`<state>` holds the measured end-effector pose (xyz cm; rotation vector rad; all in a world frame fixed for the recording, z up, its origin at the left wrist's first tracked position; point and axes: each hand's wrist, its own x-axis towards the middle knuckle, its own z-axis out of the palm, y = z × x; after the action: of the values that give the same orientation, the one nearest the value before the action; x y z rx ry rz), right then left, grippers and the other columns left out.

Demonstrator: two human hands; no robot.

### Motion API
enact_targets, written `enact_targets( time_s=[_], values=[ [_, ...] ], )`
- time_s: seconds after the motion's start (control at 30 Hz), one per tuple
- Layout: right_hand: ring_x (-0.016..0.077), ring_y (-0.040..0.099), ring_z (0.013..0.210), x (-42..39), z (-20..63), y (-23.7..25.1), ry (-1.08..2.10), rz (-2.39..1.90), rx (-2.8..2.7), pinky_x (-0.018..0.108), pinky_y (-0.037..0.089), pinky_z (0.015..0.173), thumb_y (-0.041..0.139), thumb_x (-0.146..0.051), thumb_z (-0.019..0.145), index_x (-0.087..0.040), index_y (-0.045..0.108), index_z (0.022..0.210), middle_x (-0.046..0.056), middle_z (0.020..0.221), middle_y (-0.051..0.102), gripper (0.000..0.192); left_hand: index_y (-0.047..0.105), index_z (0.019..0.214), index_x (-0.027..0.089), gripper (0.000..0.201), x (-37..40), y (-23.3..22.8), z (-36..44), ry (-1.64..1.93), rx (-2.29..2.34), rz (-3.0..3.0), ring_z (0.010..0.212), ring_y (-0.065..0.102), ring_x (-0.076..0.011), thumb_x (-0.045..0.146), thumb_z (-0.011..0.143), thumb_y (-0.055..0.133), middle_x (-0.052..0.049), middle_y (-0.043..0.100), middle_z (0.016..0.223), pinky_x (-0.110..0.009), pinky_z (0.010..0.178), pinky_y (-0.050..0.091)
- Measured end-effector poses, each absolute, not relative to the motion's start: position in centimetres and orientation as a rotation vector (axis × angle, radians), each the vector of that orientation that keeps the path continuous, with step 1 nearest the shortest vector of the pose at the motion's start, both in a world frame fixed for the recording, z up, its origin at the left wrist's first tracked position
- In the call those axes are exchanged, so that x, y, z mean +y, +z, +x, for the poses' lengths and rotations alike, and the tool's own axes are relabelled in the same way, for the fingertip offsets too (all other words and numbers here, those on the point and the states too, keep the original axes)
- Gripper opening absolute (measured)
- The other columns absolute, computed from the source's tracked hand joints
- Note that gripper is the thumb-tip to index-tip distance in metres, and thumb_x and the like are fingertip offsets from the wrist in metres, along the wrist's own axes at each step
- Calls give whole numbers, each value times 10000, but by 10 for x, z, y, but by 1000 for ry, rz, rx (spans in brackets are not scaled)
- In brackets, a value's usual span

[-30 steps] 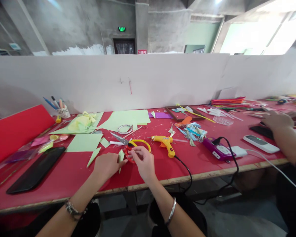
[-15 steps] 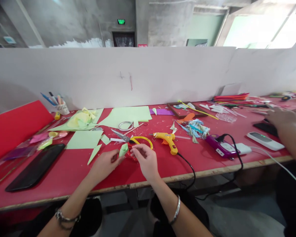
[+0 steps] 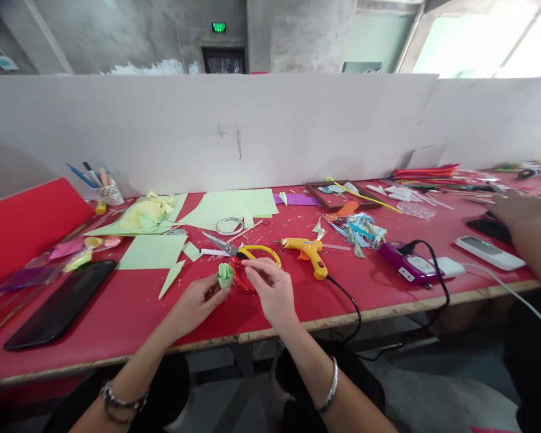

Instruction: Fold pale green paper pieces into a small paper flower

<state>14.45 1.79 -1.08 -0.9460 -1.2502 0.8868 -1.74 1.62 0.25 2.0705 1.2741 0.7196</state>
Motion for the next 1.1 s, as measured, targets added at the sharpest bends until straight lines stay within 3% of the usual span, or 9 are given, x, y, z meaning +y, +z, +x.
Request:
enact_targets(
  time_s=[0.2,0.33,0.57,0.77,1.1],
  values=[
    [153,621,728,17,141,-10,927,-975,-1208,283,516,671,608,-245,722,-204,639,879,26,789,660,165,493,750,151,259,15,-1,-15,714,1215,2009,558,380,-109,374,831,386,30,444,605,-210,514,274],
    [153,618,682,14,141,-9,878,-985,-1236,270,517,623,615,-250,714,-193,638,798,27,747,666,104,498,755,151,267,14,-1,-12,718,1220,2004,554,375,-111,383,826,389,34,419,588,-209,506,272],
    [155,578,749,12,144,-8,646,-916,-1389,269,484,645,603,-194,729,-219,672,759,32,787,606,80,530,784,149,275,13,-2,-7,724,1190,2011,554,398,-111,381,832,391,28,466,601,-207,507,282],
    [145,563,720,12,142,-9,682,-919,-1397,260,473,618,601,-197,734,-232,680,777,27,776,583,97,552,862,141,292,12,0,-8,732,1154,1993,591,440,-121,380,835,386,8,529,661,-211,535,320],
    [150,577,773,11,142,-9,694,-916,-1426,267,475,677,552,-184,768,-235,681,834,29,817,604,154,541,812,142,282,12,1,-9,754,1162,1974,588,435,-113,369,842,376,25,498,632,-202,539,331]
  ],
)
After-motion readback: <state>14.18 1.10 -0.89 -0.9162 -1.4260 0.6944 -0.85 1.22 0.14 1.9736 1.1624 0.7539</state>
